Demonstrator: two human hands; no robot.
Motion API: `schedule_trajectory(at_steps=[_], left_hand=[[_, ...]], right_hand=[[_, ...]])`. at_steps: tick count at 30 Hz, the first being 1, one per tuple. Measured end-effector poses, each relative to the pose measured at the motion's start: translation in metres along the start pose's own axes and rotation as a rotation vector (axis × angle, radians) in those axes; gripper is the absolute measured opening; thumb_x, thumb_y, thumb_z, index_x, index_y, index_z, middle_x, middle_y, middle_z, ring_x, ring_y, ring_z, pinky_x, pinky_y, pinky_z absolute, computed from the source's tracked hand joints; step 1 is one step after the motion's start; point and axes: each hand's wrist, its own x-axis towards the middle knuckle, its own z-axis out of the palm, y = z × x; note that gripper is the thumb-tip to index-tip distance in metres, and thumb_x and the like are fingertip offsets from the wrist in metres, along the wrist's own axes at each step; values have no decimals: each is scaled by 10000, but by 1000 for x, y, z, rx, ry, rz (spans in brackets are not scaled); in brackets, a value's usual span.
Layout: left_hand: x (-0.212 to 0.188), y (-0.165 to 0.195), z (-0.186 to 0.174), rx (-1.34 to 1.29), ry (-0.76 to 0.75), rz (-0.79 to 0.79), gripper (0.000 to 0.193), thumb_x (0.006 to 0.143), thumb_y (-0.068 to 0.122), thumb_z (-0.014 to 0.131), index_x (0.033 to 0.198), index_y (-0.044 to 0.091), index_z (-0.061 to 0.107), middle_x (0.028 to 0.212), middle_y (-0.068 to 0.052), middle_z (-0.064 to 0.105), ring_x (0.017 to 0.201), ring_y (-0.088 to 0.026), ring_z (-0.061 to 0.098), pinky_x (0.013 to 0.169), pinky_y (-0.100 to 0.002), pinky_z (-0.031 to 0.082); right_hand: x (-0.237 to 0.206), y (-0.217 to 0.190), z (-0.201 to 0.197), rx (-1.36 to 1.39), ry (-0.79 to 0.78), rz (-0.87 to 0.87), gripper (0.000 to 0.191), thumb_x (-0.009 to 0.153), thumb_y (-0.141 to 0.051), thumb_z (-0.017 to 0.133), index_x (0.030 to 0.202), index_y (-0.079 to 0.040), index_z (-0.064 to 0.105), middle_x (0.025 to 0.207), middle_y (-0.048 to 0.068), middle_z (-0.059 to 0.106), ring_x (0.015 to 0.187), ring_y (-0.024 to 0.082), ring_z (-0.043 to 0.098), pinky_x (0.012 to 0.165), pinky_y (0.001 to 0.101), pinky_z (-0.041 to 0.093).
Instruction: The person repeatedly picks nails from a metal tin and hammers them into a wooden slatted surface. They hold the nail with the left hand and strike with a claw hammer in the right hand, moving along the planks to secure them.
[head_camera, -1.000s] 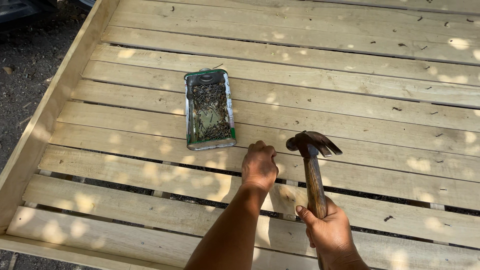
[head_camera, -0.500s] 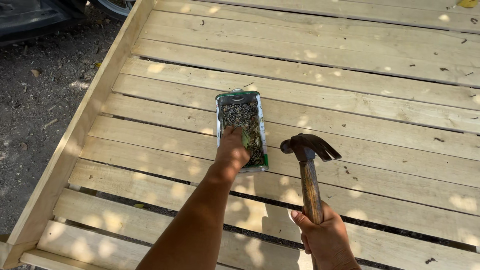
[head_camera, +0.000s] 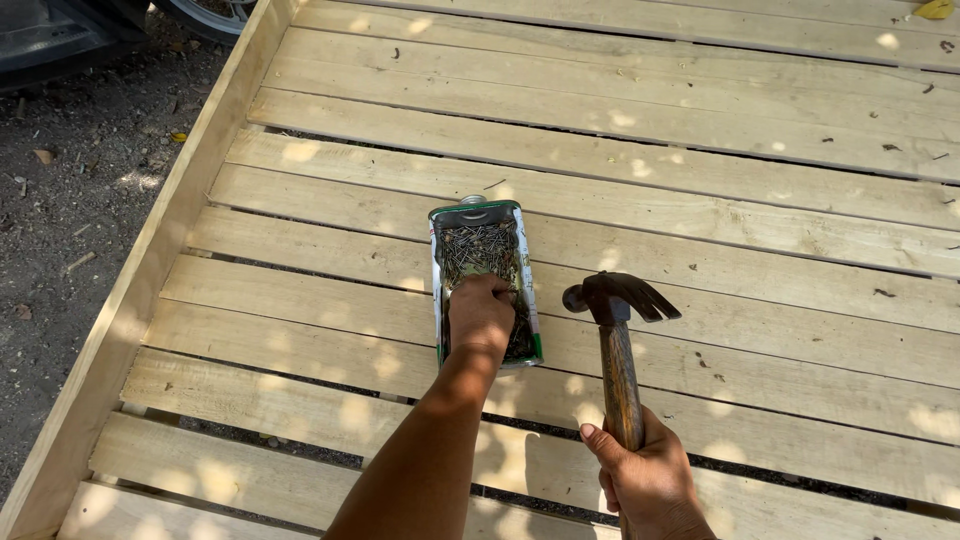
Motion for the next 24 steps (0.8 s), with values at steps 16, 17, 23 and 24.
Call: schedule_trajectory(at_steps=[16,17,23,24], left_hand=[[-14,21,-30,-129,-57,-184,413,855,-114,611,1148,135,762,1282,-89,633,1102,-248,679,946,-304,576],[-14,23,-31,-86,-72,-178,407,857,-121,601,1127,128,776,1311,-92,617,1131,-254,660,965,-298,566],[-17,28,-37,-57,-164,-200,411,905,-108,526,1127,138,769,1299,-98,696,1155,-258,702,1008,-313,546],[-17,26,-36,-56,-156,-181,403,894,-116,530,1112,125,768,1302,-109,686,1158,-266,694,1011,-315,538]], right_hand=[[-11,-1,-17,-75,1,-48,379,919,-303,801,909,-5,567,492,70,480,386,166,453,386,352,431],[-11,-1,-18,-67,3,-27,376,925,-309,795,911,-7,571,497,72,479,392,165,449,392,351,430],[-15,-2,-24,19,18,13,349,931,-288,784,908,-9,576,535,73,488,424,165,448,400,355,425],[-17,-2,-25,27,20,23,347,931,-283,785,906,-9,575,540,74,487,428,165,444,401,355,421]])
